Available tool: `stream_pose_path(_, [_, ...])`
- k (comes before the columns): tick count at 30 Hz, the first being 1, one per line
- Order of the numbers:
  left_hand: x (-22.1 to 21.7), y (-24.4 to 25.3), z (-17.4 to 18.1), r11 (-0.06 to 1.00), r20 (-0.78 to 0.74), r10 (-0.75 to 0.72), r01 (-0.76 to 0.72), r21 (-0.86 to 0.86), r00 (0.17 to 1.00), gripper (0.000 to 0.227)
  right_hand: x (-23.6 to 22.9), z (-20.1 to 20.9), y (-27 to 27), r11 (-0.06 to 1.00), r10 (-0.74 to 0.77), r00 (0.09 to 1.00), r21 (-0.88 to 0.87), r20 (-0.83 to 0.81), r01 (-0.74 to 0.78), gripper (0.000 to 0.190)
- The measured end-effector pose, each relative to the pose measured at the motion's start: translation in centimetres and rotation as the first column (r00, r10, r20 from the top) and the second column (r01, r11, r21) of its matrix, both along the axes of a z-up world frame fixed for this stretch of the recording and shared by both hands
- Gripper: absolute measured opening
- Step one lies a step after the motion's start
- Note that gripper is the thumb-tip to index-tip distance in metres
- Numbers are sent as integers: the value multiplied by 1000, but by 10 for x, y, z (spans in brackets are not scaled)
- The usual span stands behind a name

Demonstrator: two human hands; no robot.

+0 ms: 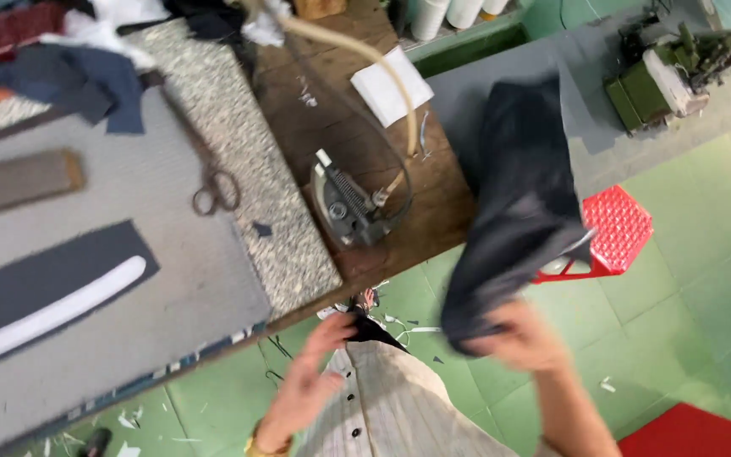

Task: The person aligns a white paper pattern on a dark fabric piece, trims the fabric with scissors, and irons the fabric. They then place a dark garment with a zipper on the table, mark it with a pen, and continue cutting and ironing fabric pieces.

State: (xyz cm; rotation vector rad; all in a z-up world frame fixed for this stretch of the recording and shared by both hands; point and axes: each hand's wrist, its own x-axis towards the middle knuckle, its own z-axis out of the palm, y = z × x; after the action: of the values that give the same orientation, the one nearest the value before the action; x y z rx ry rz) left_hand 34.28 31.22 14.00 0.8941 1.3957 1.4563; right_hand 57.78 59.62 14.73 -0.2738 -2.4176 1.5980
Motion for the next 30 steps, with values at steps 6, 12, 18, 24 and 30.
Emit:
stream_pose_path(6, [48,-61,16,987,-74,128,-134,-85,989,115,-124,92,-176,917,388,904,174,-178,-359,34])
stream_pose_path(12, [89,-192,-42,534,-229,790,-822,-199,569,64,-153,89,-237,815,466,847,497,-256,-298,28])
stream_pose_path(18, [108,-284,-22,145,507,861,-974,-175,38,17,-206,5,-277,689,659,737,-272,-150,-672,77])
stream_pose_path(24, [148,-425,-43,29,479,876,-985,-169,-57,26,-185,-86,-377,578,785,620,-377,13,-724,43])
stream_pose_path(30, [163,-511,-63,-52,469,874,-984,-170,-127,38,-176,-83,-449,521,847,531,-166,-20,-837,101])
